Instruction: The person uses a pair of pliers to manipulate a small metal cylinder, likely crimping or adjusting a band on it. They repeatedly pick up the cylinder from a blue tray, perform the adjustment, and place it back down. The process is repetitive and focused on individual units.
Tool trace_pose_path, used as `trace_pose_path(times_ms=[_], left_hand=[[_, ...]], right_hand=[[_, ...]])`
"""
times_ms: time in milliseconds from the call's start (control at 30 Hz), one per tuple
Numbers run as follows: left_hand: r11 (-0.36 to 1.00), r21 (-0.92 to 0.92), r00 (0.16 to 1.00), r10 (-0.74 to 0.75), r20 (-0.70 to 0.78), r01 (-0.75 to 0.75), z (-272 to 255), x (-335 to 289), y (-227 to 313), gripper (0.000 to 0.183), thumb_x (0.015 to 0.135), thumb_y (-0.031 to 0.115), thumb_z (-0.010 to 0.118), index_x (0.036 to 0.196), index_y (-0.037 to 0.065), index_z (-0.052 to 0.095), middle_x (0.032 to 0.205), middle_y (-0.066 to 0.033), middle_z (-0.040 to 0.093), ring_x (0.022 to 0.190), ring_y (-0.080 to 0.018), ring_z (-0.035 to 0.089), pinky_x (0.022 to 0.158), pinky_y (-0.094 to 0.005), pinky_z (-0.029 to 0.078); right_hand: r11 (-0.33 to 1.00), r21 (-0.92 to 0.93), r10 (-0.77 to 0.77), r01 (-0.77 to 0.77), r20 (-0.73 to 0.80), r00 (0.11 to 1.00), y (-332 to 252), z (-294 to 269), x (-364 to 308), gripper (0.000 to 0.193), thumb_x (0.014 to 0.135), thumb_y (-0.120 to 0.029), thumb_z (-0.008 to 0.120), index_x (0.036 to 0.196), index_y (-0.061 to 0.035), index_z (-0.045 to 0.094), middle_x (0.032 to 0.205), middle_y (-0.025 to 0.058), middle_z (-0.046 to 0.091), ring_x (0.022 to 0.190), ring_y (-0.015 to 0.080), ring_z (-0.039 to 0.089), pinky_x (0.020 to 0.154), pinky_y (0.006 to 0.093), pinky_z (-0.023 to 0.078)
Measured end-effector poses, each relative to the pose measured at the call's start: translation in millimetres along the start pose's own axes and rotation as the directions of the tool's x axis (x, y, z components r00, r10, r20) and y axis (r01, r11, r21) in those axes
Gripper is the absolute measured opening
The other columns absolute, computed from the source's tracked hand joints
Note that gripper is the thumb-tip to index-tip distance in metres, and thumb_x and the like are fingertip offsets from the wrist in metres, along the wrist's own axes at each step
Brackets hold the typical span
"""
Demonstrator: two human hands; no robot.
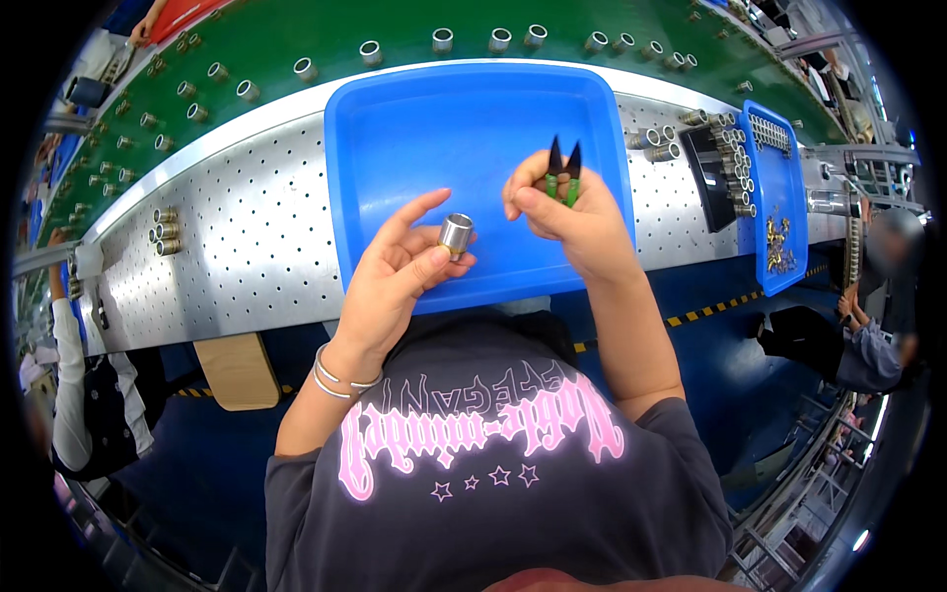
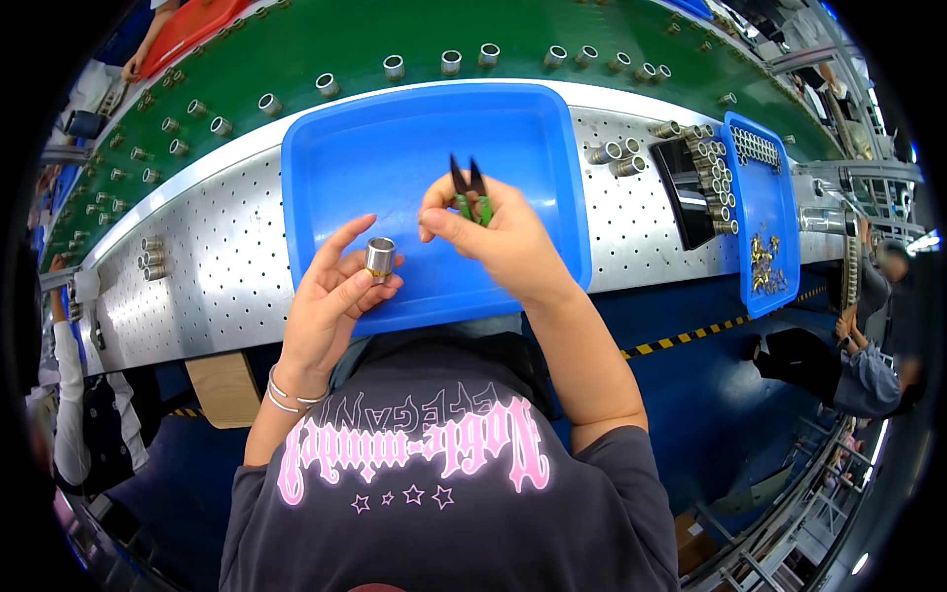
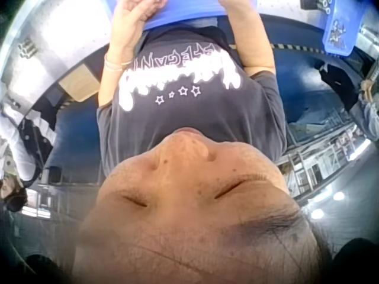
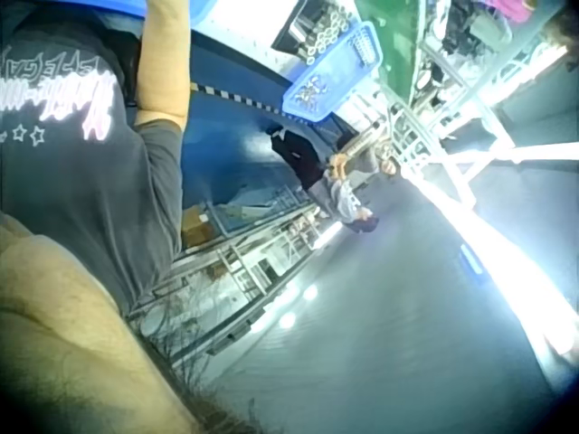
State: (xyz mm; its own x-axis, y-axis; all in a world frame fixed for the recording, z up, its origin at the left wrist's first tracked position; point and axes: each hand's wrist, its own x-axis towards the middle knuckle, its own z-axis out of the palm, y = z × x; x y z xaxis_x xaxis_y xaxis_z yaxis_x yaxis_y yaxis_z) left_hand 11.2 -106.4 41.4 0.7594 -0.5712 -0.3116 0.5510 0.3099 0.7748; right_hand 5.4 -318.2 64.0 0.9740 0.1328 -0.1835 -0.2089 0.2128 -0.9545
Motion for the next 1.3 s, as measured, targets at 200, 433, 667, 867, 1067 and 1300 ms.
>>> trace_pose_path(times_ms=[200, 433, 667, 867, 1067, 1300], left_hand=[[0.995, -0.092, 1.0, -0.026, -0.006, 0.026, 0, 3, -2, 0.046, 0.087, 0.01, 0.056, 0.13, 0.004, 0.04, 0.111, -0.0166, 0.056, 0.095, -0.0184, 0.06, 0.083, -0.0264, 0.049], [0.987, -0.162, 1.0, 0.011, -0.019, -0.014, 0, 0, -1, 0.045, 0.086, 0.011, 0.059, 0.127, 0.003, 0.044, 0.111, -0.0142, 0.057, 0.097, -0.0202, 0.059, 0.086, -0.03, 0.046], [0.998, 0.031, 0.997, 0.063, -0.054, -0.061, -1, 1, -5, 0.041, 0.085, 0.004, 0.057, 0.124, 0.0, 0.047, 0.109, -0.0128, 0.058, 0.098, -0.0189, 0.059, 0.087, -0.0296, 0.047], [0.988, 0.071, 0.991, 0.135, -0.004, -0.135, 2, 1, -6, 0.042, 0.084, -0.001, 0.057, 0.124, -0.002, 0.046, 0.107, -0.0132, 0.058, 0.096, -0.0182, 0.059, 0.086, -0.0295, 0.048], [0.988, 0.126, 0.996, 0.085, 0.031, -0.088, 2, -2, -5, 0.047, 0.083, -0.001, 0.057, 0.128, -0.001, 0.043, 0.105, -0.0133, 0.058, 0.094, -0.0187, 0.06, 0.085, -0.0288, 0.048], [0.989, 0.117, 0.995, 0.095, -0.008, -0.093, -5, -1, -8, 0.048, 0.084, 0.006, 0.058, 0.128, 0.001, 0.043, 0.11, -0.0164, 0.057, 0.093, -0.02, 0.06, 0.084, -0.0289, 0.047]], right_hand=[[0.962, 0.27, -0.048, 0.028, 0.069, 0.996, 0, 6, 1, 0.012, 0.086, -0.014, 0.059, 0.086, -0.003, 0.053, 0.085, 0.008, 0.059, 0.048, 0.0035, 0.038, 0.044, 0.0173, 0.03], [0.957, 0.271, -0.14, 0.098, 0.139, 0.98, -4, 28, 3, 0.015, 0.087, -0.015, 0.056, 0.084, -0.0023, 0.049, 0.08, 0.0124, 0.056, 0.053, 0.0064, 0.045, 0.051, 0.0242, 0.046], [0.96, 0.232, -0.202, 0.154, 0.2, 0.959, -10, 34, 6, 0.015, 0.087, -0.016, 0.056, 0.084, -0.0028, 0.049, 0.081, 0.012, 0.056, 0.069, 0.0116, 0.053, 0.065, 0.0252, 0.047], [0.964, 0.222, -0.173, 0.143, 0.118, 0.978, -8, 37, 14, 0.013, 0.088, -0.016, 0.055, 0.086, -0.0035, 0.05, 0.079, 0.0091, 0.055, 0.064, 0.0071, 0.047, 0.072, 0.0276, 0.046], [0.935, 0.297, -0.203, 0.196, -0.008, 0.979, 2, 30, 27, 0.012, 0.089, -0.014, 0.054, 0.086, -0.0031, 0.052, 0.073, 0.004, 0.055, 0.065, 0.0074, 0.049, 0.079, 0.0323, 0.049], [0.887, 0.347, -0.254, 0.304, -0.182, 0.95, -4, 16, 27, 0.012, 0.091, -0.013, 0.051, 0.086, -0.0016, 0.053, 0.069, 0.0023, 0.051, 0.05, 0.0017, 0.039, 0.083, 0.0393, 0.049]])
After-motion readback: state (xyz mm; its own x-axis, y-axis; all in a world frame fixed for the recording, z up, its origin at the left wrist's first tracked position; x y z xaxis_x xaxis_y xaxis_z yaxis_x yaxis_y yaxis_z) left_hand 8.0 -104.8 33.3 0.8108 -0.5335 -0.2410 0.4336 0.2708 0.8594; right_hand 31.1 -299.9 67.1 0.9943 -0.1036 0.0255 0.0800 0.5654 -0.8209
